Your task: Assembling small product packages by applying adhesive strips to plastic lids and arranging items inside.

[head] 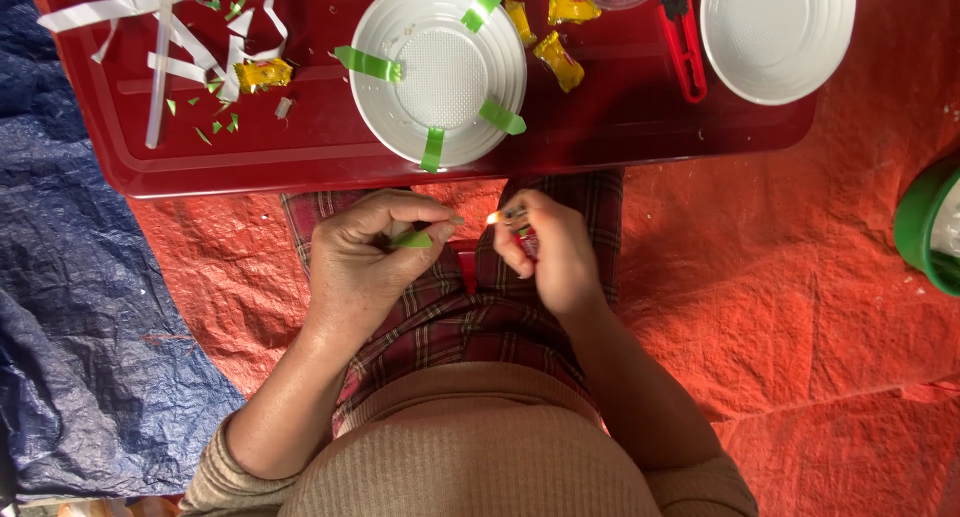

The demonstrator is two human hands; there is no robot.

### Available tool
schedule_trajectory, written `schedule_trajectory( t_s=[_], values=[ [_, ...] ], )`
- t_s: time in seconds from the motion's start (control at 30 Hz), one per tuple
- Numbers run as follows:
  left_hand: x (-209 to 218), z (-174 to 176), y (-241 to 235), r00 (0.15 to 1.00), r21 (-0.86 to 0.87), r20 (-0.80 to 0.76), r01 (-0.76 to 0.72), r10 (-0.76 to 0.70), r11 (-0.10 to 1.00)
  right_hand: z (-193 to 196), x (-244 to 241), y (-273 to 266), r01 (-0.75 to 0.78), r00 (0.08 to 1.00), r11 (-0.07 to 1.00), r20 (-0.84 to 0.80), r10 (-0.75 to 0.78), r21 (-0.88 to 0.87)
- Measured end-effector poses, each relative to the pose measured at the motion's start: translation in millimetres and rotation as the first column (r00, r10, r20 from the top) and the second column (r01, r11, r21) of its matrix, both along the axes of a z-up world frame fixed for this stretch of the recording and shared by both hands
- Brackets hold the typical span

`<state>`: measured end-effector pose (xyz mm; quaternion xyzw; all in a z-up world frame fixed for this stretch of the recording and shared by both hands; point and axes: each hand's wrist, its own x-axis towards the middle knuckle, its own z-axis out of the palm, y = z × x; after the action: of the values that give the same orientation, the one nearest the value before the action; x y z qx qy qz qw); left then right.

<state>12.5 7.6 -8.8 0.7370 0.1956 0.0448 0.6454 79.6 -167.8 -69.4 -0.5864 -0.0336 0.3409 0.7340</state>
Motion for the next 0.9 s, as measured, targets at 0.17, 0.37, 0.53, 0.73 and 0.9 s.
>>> schedule_trajectory(
  t_s=[0.17, 0.37, 0.53, 0.73, 0.9],
  values=[
    [39.5, -0.4, 33.2, 0.986, 0.457, 0.143, 0.012, -0.087, 0.889, 23.3, 31.9, -22.3, 0.211, 0.966, 0.953, 0.198, -0.168, -0.217],
    [109.1, -22.7, 80.8, 0.920, 0.815, 0.189, 0.048, -0.344, 0.577, 6.9, 55.4, -48.5, 0.382, 0.821, 0.761, 0.570, -0.018, -0.525],
    [127.2, -37.6, 88.5, 0.911, 0.880, 0.085, 0.122, -0.404, 0.459, 7.0, 65.8, -45.3, 0.470, 0.698, 0.698, 0.712, 0.080, -0.540],
    [137.0, -51.7, 94.0, 0.893, 0.944, -0.043, 0.184, -0.448, 0.275, -3.9, 75.5, -44.8, 0.502, 0.597, 0.661, 0.777, 0.202, -0.558],
    [137.8, -53.4, 93.4, 0.886, 0.965, -0.077, 0.181, -0.457, 0.189, -9.1, 78.3, -43.8, 0.493, 0.637, 0.630, 0.742, 0.209, -0.600]
  ],
)
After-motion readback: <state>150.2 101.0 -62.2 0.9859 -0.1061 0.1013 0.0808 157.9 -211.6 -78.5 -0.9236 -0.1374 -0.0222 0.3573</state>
